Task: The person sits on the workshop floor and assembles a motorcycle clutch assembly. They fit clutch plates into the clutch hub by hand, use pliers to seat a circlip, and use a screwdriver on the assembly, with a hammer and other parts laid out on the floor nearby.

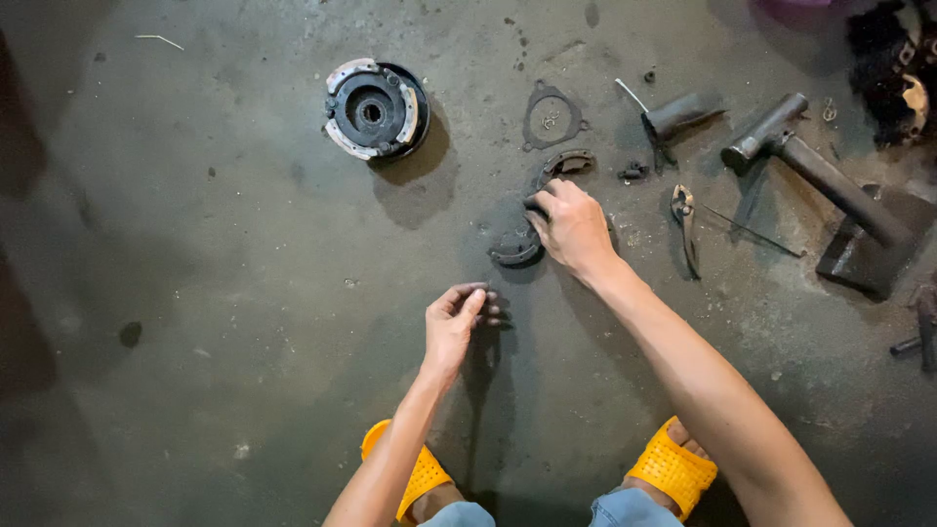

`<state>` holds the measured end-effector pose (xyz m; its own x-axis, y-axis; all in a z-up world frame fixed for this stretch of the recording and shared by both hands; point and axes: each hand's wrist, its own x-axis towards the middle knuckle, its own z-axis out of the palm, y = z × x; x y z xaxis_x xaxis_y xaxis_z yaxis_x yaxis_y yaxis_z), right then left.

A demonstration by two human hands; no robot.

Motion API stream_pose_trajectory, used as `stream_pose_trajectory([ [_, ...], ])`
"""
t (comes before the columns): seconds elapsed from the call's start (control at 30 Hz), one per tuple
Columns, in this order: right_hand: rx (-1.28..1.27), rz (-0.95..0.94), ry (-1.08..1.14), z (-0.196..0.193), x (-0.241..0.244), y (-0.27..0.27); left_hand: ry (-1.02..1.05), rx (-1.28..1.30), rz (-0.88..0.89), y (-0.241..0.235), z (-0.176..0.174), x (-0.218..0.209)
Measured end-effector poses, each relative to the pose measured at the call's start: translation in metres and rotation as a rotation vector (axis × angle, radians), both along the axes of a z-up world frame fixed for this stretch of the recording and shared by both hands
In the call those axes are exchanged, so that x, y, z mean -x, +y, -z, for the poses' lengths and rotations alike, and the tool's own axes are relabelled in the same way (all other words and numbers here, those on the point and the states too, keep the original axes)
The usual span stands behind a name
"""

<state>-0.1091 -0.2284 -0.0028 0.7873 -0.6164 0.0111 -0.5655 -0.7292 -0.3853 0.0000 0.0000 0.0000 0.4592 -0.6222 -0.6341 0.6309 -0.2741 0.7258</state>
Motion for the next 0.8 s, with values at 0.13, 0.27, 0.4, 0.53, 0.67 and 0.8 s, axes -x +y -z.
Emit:
stream_pose_trajectory([
  [0.13,-0.012,-0.005,0.091,-0.001,-0.001,-0.006,-0.284,-0.058,0.129,-0.007,-0.015,0.003],
  [0.27,-0.005,0.222,0.048,-0.048,0.028,-0.022,-0.821,-0.004,0.280,-0.040,-0.044,-0.004],
  [0.4,-0.075,0.273,0.266,-0.021,0.077,-0.016,-1.643,0.003,0.873,-0.067,-0.011,-0.011],
  [0.53,-0.185,0.254,0.299,-0.004,0.091,0.002,-1.825,0.115,1.123,-0.072,0.020,-0.029],
  [0.67,-0.176,0.239,0.256,-0.009,0.087,0.020,-1.824,0.072,1.057,-0.072,-0.023,-0.050],
  [0.8,-0.195,0.286,0.253,-0.013,0.080,0.035,-1.286,-0.095,0.653,-0.083,-0.035,-0.042],
])
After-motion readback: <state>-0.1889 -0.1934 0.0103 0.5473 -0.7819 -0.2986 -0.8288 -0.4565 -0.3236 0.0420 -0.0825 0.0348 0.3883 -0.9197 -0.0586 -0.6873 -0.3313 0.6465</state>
